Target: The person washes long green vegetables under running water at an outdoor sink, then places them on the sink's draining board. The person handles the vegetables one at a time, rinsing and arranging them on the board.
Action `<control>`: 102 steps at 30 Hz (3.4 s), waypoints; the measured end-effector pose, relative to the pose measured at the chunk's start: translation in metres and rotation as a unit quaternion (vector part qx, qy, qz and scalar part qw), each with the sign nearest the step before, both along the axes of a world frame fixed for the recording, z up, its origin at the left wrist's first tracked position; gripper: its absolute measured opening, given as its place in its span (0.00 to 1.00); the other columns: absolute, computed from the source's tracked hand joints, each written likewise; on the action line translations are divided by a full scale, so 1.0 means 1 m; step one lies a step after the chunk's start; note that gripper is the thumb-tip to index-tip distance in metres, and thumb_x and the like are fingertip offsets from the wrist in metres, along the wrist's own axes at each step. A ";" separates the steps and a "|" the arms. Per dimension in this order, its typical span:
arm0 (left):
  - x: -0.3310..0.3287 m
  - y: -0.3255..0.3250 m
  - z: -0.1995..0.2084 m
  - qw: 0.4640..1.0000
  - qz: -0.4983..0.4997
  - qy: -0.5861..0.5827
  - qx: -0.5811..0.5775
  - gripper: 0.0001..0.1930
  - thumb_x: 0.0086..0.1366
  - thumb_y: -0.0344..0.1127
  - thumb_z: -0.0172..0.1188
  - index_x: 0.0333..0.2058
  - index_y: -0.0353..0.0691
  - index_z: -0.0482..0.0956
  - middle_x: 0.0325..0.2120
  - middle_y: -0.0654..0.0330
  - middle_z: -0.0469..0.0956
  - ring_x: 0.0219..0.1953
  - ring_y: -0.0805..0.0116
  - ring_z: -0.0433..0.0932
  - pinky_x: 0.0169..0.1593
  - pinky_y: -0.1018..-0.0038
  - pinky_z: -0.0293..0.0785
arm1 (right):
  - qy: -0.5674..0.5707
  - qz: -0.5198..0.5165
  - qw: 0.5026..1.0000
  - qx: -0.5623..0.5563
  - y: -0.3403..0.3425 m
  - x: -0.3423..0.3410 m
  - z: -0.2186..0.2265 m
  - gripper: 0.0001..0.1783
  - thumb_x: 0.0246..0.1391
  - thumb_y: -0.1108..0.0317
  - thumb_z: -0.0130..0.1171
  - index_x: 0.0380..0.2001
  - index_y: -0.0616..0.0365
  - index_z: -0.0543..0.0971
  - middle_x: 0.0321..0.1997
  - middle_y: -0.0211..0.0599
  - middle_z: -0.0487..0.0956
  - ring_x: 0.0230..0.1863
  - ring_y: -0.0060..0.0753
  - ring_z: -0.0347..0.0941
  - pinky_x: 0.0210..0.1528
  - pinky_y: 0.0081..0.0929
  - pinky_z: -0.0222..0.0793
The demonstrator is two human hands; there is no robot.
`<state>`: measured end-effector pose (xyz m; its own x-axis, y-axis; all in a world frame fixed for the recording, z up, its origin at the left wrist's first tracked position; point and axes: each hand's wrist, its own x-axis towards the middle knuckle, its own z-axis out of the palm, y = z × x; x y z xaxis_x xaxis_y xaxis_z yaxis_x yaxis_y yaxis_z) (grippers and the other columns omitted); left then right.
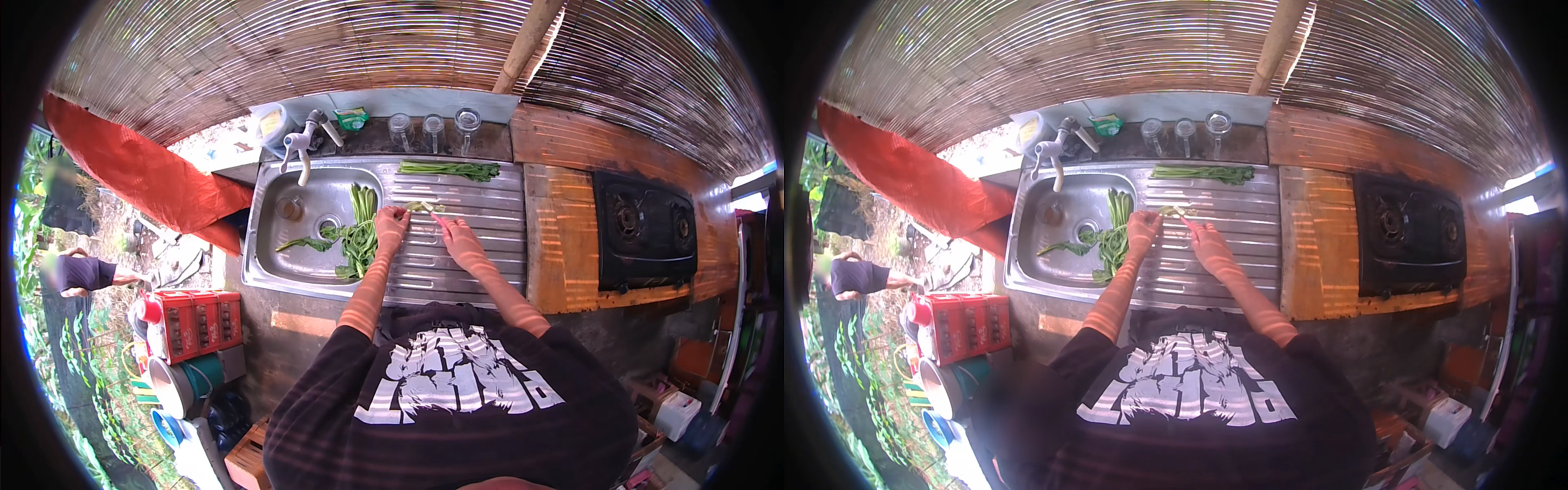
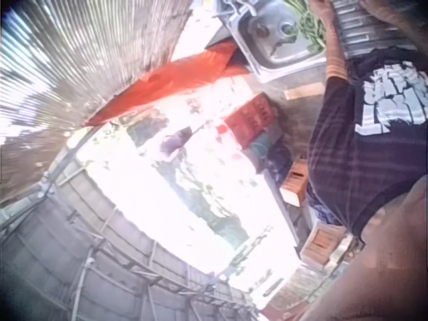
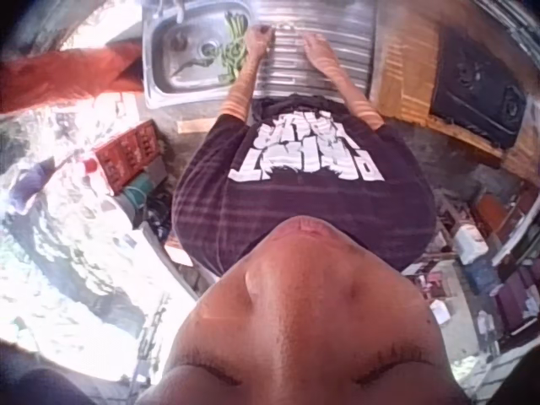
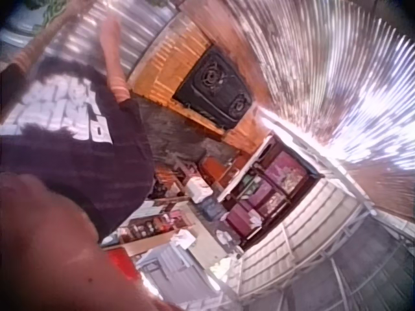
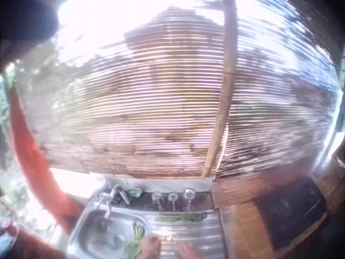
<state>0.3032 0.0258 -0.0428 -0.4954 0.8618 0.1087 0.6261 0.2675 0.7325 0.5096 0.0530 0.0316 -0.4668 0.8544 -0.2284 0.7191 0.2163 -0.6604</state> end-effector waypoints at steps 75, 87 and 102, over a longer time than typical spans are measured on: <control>-0.036 0.114 -0.018 0.966 0.043 -0.253 -0.019 0.15 0.55 0.36 0.66 0.41 0.40 0.78 0.28 0.62 0.80 0.28 0.74 0.76 0.34 0.76 0.72 | 0.071 -0.195 0.966 0.155 0.149 0.013 -0.057 0.14 0.53 0.66 0.55 0.43 0.55 0.77 0.45 0.45 0.74 0.50 0.48 0.68 0.53 0.37 0.64; 0.004 0.020 0.027 0.982 -0.047 -0.165 -0.075 0.14 0.56 0.26 0.60 0.43 0.39 0.76 0.33 0.56 0.79 0.34 0.68 0.79 0.38 0.74 0.76 | 0.060 -0.037 0.994 0.084 0.039 -0.035 -0.059 0.22 0.45 0.71 0.62 0.47 0.55 0.73 0.49 0.42 0.71 0.54 0.47 0.64 0.58 0.35 0.60; -0.048 -0.104 0.041 0.980 0.054 -0.192 -0.025 0.11 0.60 0.32 0.59 0.42 0.38 0.77 0.32 0.57 0.81 0.36 0.68 0.79 0.40 0.75 0.74 | 0.066 -0.072 0.993 0.073 -0.008 -0.035 -0.015 0.15 0.45 0.72 0.60 0.39 0.51 0.78 0.32 0.34 0.75 0.41 0.37 0.71 0.47 0.33 0.67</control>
